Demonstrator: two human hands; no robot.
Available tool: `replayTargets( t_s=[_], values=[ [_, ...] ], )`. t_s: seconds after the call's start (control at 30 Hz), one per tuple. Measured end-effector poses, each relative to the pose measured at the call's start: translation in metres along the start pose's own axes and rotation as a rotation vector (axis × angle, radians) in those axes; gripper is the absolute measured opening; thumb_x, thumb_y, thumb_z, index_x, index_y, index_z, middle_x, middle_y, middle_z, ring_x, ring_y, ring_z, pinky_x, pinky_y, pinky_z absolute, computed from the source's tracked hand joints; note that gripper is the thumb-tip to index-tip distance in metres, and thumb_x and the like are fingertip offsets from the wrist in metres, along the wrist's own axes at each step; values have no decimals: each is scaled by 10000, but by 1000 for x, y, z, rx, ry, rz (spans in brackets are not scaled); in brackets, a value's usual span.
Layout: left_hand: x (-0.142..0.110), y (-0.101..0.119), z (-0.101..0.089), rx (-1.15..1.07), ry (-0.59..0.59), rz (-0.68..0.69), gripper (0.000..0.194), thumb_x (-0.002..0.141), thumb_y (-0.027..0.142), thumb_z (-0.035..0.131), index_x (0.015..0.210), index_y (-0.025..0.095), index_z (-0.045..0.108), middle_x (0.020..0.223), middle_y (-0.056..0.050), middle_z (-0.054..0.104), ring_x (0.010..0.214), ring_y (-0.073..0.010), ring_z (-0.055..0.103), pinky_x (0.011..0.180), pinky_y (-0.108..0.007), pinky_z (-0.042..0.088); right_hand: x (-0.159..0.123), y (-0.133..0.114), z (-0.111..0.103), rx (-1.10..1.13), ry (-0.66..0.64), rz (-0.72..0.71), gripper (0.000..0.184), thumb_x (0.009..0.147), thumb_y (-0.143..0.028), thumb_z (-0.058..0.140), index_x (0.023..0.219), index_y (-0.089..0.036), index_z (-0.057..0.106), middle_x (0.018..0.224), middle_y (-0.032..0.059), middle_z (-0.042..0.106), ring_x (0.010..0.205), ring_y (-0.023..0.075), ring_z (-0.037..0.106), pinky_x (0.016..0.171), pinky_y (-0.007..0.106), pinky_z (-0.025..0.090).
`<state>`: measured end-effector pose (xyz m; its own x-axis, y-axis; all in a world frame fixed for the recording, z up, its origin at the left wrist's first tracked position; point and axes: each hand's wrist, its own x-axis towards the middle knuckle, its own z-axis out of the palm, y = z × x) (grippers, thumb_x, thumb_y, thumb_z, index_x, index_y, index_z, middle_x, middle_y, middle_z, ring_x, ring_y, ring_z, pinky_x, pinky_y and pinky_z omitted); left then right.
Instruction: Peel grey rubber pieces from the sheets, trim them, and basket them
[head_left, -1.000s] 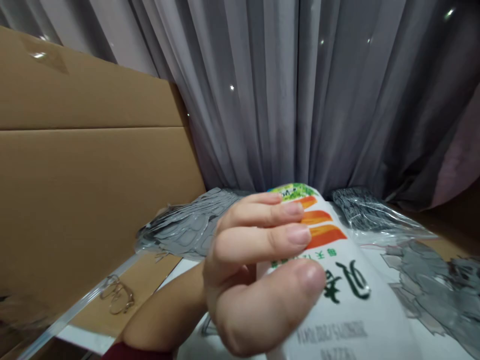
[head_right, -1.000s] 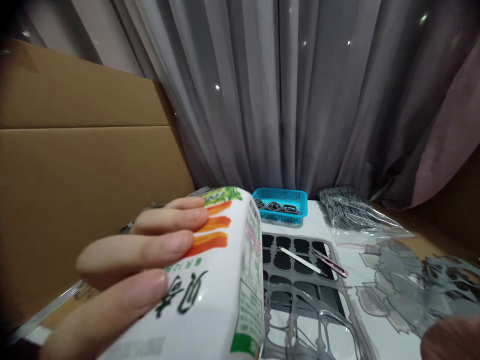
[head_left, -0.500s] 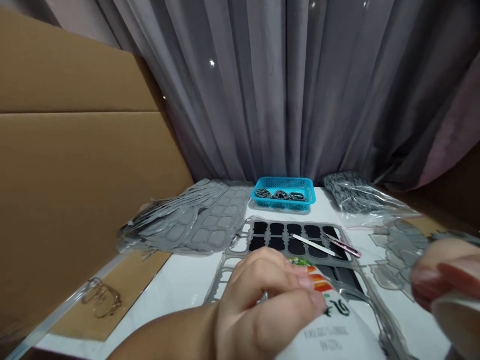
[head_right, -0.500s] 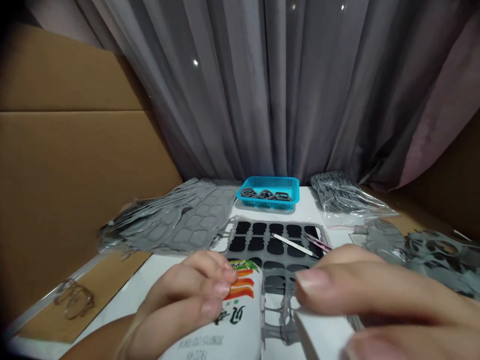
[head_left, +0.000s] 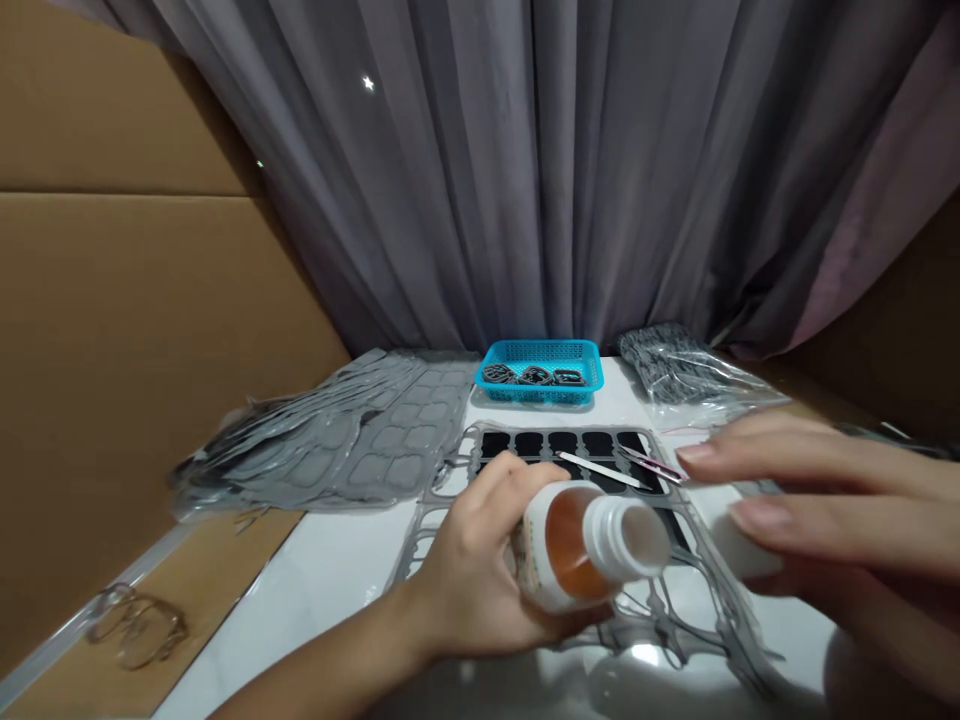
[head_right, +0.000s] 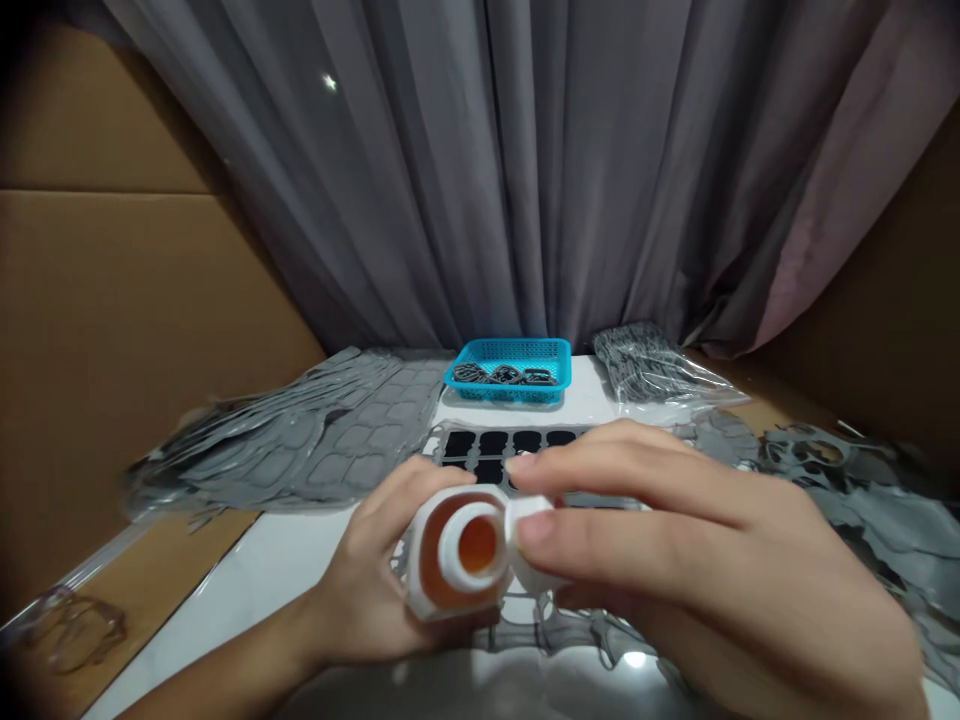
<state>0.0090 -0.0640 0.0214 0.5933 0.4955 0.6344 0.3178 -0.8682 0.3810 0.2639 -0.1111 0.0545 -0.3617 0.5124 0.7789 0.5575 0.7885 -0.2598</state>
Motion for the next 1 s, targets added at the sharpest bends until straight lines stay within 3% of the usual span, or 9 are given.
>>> replayTargets(
  t_s=[0.1, 0.23, 0.43, 0.53, 0.6, 0.7, 0.83, 0.9, 1.0],
  values=[
    [0, -7, 6, 44, -49, -86, 595, 606, 364, 802, 1094, 208, 499, 972, -33, 593, 801, -162, 512, 692, -278, 471, 6, -2, 9, 55, -103, -41, 419, 821, -164, 615, 1192, -355, 582, 1128, -20, 662, 991, 151, 632, 769, 227, 560],
    [-3, -11, 11, 61, -90, -130, 596, 610, 365, 793, 1098, 214, 486, 993, -25, 586, 824, -167, 508, 722, -291, 469, 4, 2, 22, 157, -167, -32, 400, 846, -87, 551, 1202, -268, 571, 1225, 25, 605, 1062, 156, 577, 831, 265, 537],
    [-9, -19, 13, 145, -116, -189, 558, 619, 353, 775, 1080, 218, 491, 973, -24, 585, 824, -182, 515, 708, -307, 476, 12, 3, 28, -25, -278, -121, 334, 877, -76, 492, 1181, -194, 561, 1181, 74, 620, 1051, 170, 557, 825, 281, 496],
    [-13, -26, 15, 204, -108, -214, 549, 628, 353, 759, 1089, 213, 496, 961, -35, 578, 829, -193, 527, 708, -321, 481, 12, 2, 37, -165, -280, -39, 230, 901, -175, 483, 1106, -181, 587, 1030, 84, 663, 886, 170, 614, 693, 264, 491],
    [-16, -30, 18, 244, -110, -231, 525, 647, 378, 738, 1087, 208, 506, 940, -43, 567, 821, -199, 533, 703, -331, 484, 10, 0, 46, -281, -285, 28, 184, 904, -280, 487, 950, -166, 625, 815, 67, 673, 684, 167, 617, 559, 263, 447],
    [-21, -34, 21, 280, -116, -250, 483, 663, 394, 715, 1062, 201, 524, 918, -52, 556, 810, -205, 542, 691, -336, 489, 11, -2, 59, -484, -280, 96, 359, 908, -402, 445, 670, -176, 591, 509, 22, 571, 441, 169, 532, 425, 275, 306],
    [-23, -35, 19, 247, -132, -284, 522, 636, 380, 741, 1074, 210, 514, 930, -49, 548, 814, -201, 555, 694, -323, 495, 18, 0, 61, -540, -341, 224, 540, 934, -476, 314, 540, -190, 548, 441, 33, 559, 379, 176, 521, 399, 276, 247],
    [-24, -35, 18, 232, -134, -307, 564, 618, 395, 759, 1087, 211, 507, 940, -49, 543, 819, -203, 557, 699, -327, 497, 20, 3, 54, -417, -346, 298, 531, 941, -485, 279, 656, -186, 611, 555, 46, 635, 458, 176, 580, 418, 266, 329],
    [-25, -37, 17, 222, -124, -329, 601, 604, 394, 771, 1107, 211, 497, 956, -50, 541, 833, -210, 558, 709, -335, 496, 18, 5, 43, -151, -304, 254, 341, 943, -397, 370, 1136, -199, 571, 992, 69, 697, 821, 176, 668, 643, 264, 502]
  ],
)
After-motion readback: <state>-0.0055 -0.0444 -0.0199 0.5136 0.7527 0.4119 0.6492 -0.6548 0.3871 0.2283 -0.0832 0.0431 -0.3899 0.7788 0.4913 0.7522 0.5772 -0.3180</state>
